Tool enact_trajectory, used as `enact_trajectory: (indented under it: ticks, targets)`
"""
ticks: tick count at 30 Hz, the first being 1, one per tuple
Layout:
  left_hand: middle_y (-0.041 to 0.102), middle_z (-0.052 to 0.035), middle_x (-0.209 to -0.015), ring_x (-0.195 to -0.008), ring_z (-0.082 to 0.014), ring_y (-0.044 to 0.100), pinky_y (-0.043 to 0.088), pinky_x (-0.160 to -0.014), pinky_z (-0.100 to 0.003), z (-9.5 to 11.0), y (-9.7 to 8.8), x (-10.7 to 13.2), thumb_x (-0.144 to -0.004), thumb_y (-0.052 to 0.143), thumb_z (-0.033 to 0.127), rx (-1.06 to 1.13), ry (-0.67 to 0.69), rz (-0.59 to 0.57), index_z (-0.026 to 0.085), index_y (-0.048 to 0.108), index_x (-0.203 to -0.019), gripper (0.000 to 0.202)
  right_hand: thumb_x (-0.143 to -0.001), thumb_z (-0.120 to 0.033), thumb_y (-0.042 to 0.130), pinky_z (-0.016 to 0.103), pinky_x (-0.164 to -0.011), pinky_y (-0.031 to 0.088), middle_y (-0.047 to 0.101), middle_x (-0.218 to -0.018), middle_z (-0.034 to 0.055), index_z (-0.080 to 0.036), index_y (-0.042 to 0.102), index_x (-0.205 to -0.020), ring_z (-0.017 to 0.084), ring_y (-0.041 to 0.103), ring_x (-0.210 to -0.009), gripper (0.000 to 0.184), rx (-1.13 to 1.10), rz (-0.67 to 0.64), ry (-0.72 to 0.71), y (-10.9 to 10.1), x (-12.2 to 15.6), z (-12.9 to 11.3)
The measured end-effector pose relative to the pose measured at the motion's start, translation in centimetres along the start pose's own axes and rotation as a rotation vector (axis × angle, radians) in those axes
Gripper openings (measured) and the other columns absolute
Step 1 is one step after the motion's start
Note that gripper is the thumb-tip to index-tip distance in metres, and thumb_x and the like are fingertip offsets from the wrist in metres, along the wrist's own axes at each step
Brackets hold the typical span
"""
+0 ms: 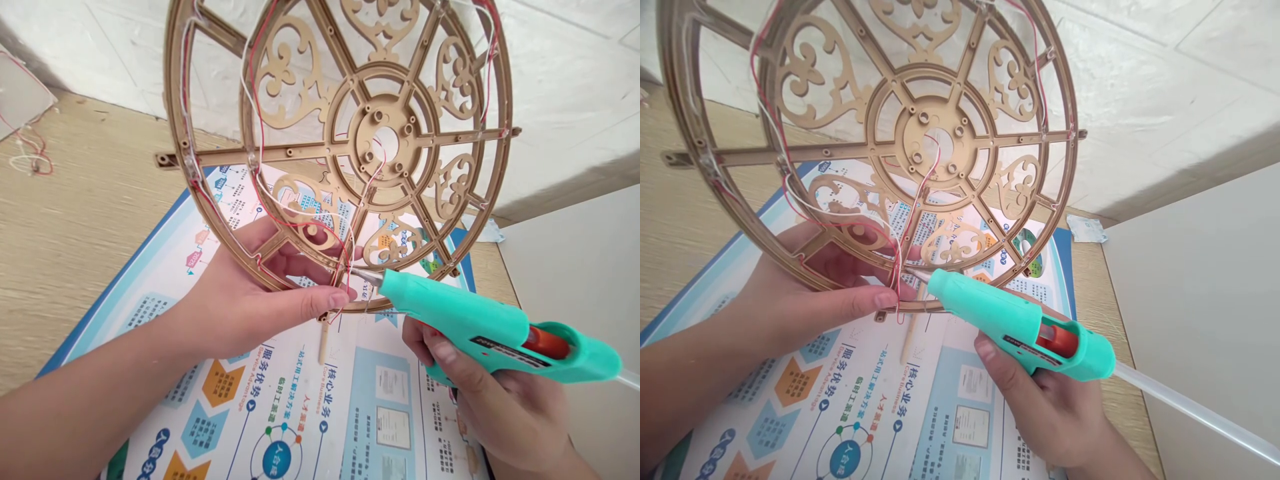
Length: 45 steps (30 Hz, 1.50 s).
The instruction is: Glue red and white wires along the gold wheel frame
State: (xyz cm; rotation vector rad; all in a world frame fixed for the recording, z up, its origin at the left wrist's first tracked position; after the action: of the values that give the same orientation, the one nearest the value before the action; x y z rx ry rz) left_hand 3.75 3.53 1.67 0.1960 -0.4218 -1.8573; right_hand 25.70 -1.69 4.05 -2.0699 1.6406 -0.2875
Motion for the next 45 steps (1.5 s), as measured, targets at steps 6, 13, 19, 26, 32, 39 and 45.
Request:
enact_trajectory:
  ticks: [6,13,19,26,32,39,45]
  targets:
    - [0.083,0.0035,-0.097,-0.09,-0.0284,0.082,0.063,-0.053,-0.028,0.17,-0.06,0.15,-0.07,0.093,0.014,-0.011,-0.013,0.005,0.032,0.068,-0.097,0.041,-0.101,-0.028,0.06,0.023,-0.046,0.044,0.054,-0.062,-0.0027,-0.026,0.057,-0.081,0.013,0.052,-0.053,0.02,0.002,0.011,0.009,-0.03,-0.2,-0.01]
    - [0.082,0.006,-0.094,-0.088,-0.0238,0.082,0.064,-0.057,-0.024,0.13,0.04,0.08,-0.071,0.093,0.013,0.012,0.003,-0.009,0.032,0.067,-0.096,0.041,-0.103,-0.033,0.06,0.022,-0.048,0.045,0.054,-0.062,-0.0033,-0.025,0.058,-0.08,0.012,0.054,-0.054,0.023,0.005,0.021,0.003,0.01,-0.22,0.04]
    - [0.081,0.0095,-0.092,-0.093,-0.0193,0.081,0.064,-0.062,-0.021,0.21,0.29,0.15,-0.076,0.088,0.006,0.006,-0.047,-0.024,0.032,0.065,-0.097,0.04,-0.103,-0.038,0.06,0.022,-0.048,0.046,0.053,-0.061,-0.0031,-0.026,0.06,-0.082,0.012,0.053,-0.055,0.025,-0.039,0.012,0.017,0.03,0.06,0.31]
    - [0.081,0.0094,-0.093,-0.092,-0.0189,0.081,0.063,-0.06,-0.02,0.15,0.34,0.13,-0.074,0.09,0.007,0.028,-0.053,-0.017,0.032,0.066,-0.096,0.041,-0.103,-0.032,0.058,0.022,-0.05,0.045,0.055,-0.064,-0.0038,-0.027,0.061,-0.087,0.012,0.055,-0.058,0.018,-0.037,-0.015,0.006,0.01,-0.1,0.03]
    - [0.08,0.0089,-0.091,-0.087,-0.0191,0.081,0.064,-0.058,-0.021,0.23,0.23,0.17,-0.071,0.09,0.005,-0.009,-0.021,-0.006,0.033,0.069,-0.095,0.042,-0.1,-0.029,0.059,0.018,-0.043,0.04,0.057,-0.061,-0.0023,-0.023,0.059,-0.076,0.011,0.058,-0.056,0.025,0.049,-0.002,0.0,-0.27,-0.39,-0.43]
    - [0.083,0.0038,-0.089,-0.083,-0.0199,0.082,0.064,-0.057,-0.019,-0.05,0.16,0.07,-0.074,0.091,0.012,0.044,-0.05,0.008,0.027,0.068,-0.096,0.036,-0.1,-0.031,0.067,0.018,-0.066,0.062,0.074,-0.082,-0.0045,-0.037,0.075,-0.105,0.012,0.071,-0.071,0.011,0.011,0.044,0.019,-0.59,0.33,0.39]
    - [0.083,0.0055,-0.091,-0.081,-0.0176,0.082,0.064,-0.057,-0.017,0.03,0.31,0.02,-0.073,0.091,0.008,0.05,-0.024,-0.001,0.028,0.069,-0.095,0.036,-0.099,-0.029,0.069,0.015,-0.074,0.064,0.078,-0.087,-0.0085,-0.048,0.076,-0.116,0.011,0.075,-0.076,0.027,-0.026,0.056,0.026,-0.49,0.34,0.26]
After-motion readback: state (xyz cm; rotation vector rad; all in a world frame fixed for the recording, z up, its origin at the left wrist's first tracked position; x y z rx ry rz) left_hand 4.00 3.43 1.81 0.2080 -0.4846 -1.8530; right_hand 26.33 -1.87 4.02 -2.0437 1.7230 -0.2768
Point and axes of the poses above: each hand's wrist, its own x-axis away from the middle knuckle, its own y-axis out of the palm, z = x × y, the point moved 6 cm from there along -x, towards the middle knuckle
